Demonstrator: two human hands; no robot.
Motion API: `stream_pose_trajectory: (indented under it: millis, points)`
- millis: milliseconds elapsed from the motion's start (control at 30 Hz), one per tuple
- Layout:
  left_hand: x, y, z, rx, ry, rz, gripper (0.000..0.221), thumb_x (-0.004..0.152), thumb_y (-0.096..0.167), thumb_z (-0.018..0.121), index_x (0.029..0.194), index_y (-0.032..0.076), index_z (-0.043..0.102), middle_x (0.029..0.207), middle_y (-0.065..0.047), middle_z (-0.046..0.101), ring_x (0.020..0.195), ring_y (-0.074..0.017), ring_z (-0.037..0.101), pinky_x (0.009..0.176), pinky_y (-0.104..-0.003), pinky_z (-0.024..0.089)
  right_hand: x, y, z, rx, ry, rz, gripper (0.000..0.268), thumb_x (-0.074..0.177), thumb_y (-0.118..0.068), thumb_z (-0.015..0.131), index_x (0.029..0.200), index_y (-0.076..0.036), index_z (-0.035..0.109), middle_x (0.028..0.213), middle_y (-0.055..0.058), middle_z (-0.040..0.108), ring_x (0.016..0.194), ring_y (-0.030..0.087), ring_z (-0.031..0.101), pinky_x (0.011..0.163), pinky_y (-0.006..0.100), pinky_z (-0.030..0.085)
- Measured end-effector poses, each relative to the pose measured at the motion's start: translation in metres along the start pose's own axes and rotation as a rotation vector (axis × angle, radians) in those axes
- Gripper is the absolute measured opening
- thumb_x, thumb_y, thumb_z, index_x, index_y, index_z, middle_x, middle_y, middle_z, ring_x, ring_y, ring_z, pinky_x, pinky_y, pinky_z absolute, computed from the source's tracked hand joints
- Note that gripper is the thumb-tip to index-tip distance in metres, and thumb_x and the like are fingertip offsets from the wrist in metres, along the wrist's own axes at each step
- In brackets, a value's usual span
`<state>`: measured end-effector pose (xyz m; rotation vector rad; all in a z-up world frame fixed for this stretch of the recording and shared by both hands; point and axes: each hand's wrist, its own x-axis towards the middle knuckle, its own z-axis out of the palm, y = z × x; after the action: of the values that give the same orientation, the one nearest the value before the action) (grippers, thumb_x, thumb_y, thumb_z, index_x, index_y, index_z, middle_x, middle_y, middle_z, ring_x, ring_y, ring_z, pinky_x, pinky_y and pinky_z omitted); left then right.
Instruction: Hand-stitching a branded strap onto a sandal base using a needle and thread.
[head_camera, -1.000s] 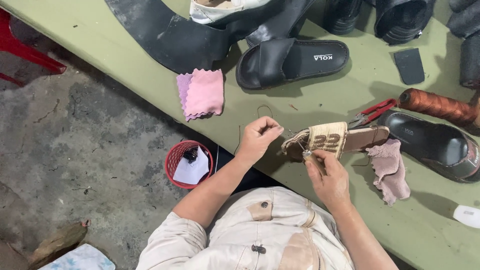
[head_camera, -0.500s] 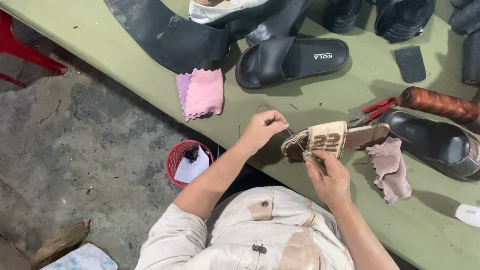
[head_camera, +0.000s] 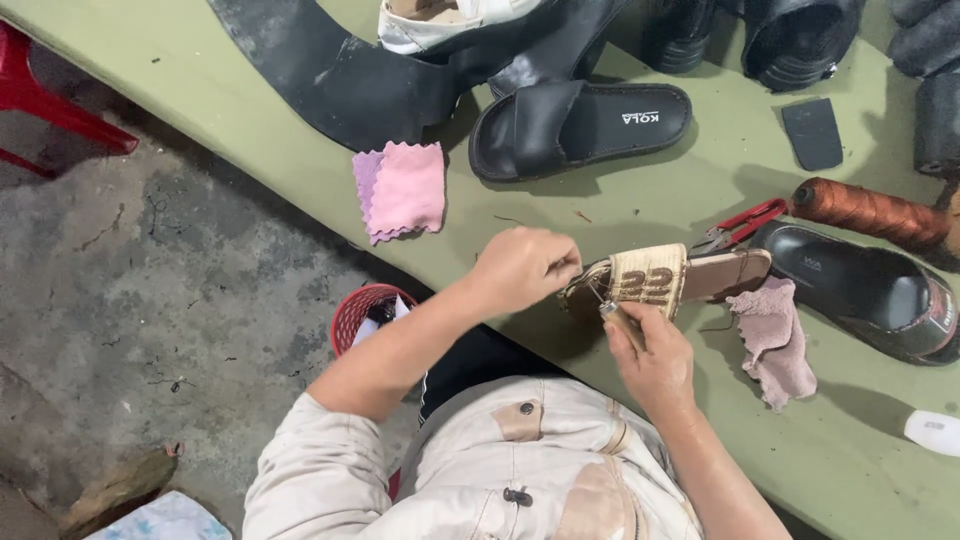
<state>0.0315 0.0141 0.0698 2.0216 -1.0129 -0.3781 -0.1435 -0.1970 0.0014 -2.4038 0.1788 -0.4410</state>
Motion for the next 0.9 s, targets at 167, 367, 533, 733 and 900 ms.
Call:
stream_pose_trajectory:
  millis: [167,367,533,733,900]
  points:
    - [-0.025,-0.005,0.033,-0.039,0.347,0.128,0.010,0.096,0.014,0.065,0.088,0.011,0.069,0.065,-0.006,0.064,0.057,-0.0223,0.064,0.055,-0.029,0.053,-0.003,0.004,0.004,-0.008,0.003,0.024,0.029,0.094,-0.033,0.075,0.114,-0.013,0.072,0.092,0.013,0.075,0.086,0.038,0.072,0.074,0.049,0.057]
    - [-0.029,-0.025,0.080,-0.552,0.621,-0.008,0.013,0.094,0.009,0.069,0.085,0.014,0.076,0.058,0.001,0.065,0.050,-0.0062,0.054,0.046,-0.021,0.047,-0.001,-0.002,0.003,0.018,-0.076,0.136,0.037,0.099,-0.044,0.063,0.122,-0.016,0.068,0.099,0.015,0.075,0.093,0.038,0.073,0.079,0.049,0.058]
    - [-0.021,-0.025,0.101,-1.053,0.577,-0.433,0.004,0.089,0.011,0.069,0.087,0.009,0.070,0.088,0.000,0.063,0.078,-0.0076,0.056,0.068,-0.025,0.048,-0.002,-0.002,0.002,0.015,-0.159,0.163,0.039,0.098,-0.046,0.061,0.126,-0.018,0.065,0.104,0.016,0.073,0.100,0.041,0.071,0.083,0.054,0.058]
    - [-0.007,-0.036,0.105,-1.450,0.371,-0.605,0.004,0.084,0.005,0.063,0.082,0.008,0.061,0.101,-0.004,0.067,0.087,-0.0129,0.065,0.075,-0.032,0.052,0.017,-0.019,-0.007,-0.169,-0.371,0.124,0.037,0.100,-0.035,0.054,0.133,-0.016,0.057,0.111,0.018,0.073,0.106,0.039,0.071,0.091,0.054,0.056]
    - [0.003,-0.049,0.127,-1.582,0.394,-0.604,0.011,0.077,0.003,0.067,0.073,0.007,0.058,0.094,-0.012,0.068,0.073,-0.0167,0.060,0.060,-0.028,0.046,0.036,-0.064,-0.021,-0.026,-0.414,0.241,0.035,0.099,-0.034,0.052,0.131,-0.020,0.055,0.118,0.015,0.073,0.112,0.039,0.069,0.095,0.055,0.052]
